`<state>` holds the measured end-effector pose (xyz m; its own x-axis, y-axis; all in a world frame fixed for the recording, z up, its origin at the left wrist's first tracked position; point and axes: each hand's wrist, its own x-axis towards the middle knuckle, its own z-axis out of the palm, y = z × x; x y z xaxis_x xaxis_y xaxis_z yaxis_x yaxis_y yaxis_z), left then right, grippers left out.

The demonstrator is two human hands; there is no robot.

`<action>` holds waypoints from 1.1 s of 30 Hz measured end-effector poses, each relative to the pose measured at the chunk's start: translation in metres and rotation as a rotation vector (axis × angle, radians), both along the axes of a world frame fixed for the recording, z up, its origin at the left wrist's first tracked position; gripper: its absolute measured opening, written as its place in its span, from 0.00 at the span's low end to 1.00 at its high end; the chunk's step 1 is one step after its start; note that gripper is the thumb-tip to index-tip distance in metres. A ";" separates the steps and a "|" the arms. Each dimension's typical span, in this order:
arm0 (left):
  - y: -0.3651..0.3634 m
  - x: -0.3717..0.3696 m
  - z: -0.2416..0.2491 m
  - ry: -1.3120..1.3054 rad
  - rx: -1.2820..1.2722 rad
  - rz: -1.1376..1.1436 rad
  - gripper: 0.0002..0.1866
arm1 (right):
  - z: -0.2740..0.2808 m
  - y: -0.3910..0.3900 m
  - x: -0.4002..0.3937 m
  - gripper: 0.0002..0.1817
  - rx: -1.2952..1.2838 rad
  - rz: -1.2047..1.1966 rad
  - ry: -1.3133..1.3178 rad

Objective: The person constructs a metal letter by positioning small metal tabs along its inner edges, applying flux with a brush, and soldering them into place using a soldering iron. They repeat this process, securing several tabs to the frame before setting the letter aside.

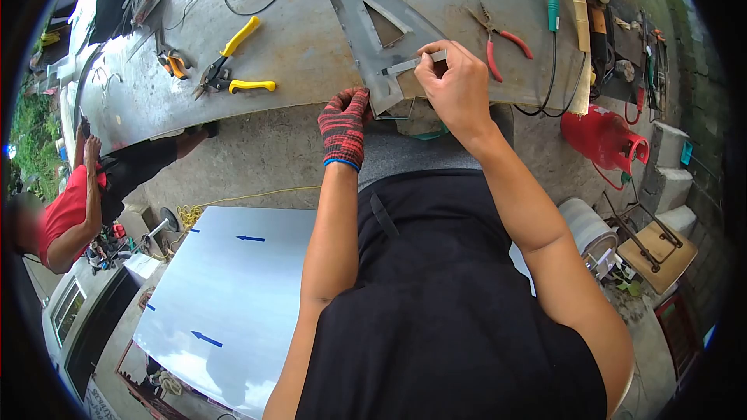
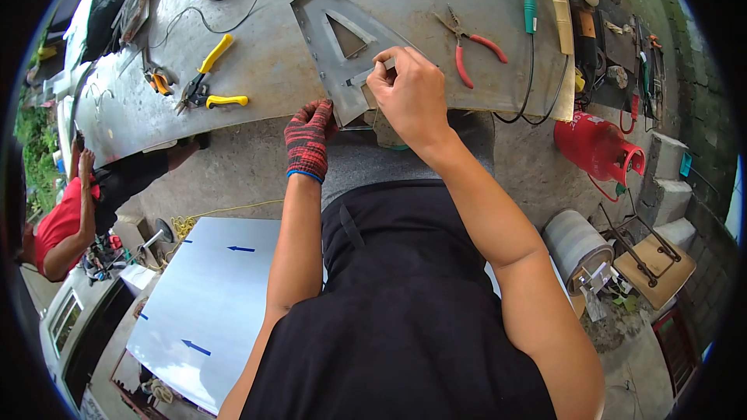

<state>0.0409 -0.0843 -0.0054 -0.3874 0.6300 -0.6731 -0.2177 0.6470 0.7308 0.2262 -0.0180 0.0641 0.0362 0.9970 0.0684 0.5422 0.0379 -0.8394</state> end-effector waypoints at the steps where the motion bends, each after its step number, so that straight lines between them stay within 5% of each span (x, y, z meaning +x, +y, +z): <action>1: 0.001 0.002 0.003 -0.001 -0.002 0.001 0.12 | -0.001 0.000 0.000 0.05 0.001 0.007 -0.009; 24: -0.001 0.000 0.001 0.016 0.004 -0.016 0.12 | -0.003 -0.010 -0.017 0.05 0.006 0.085 0.025; 33: -0.001 0.000 -0.004 -0.024 0.005 0.043 0.12 | 0.044 0.038 0.028 0.05 0.132 -0.075 0.092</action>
<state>0.0406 -0.0856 -0.0095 -0.3978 0.6165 -0.6794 -0.2625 0.6331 0.7282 0.2538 0.0202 0.1078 0.1222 0.9738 0.1917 0.4692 0.1136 -0.8758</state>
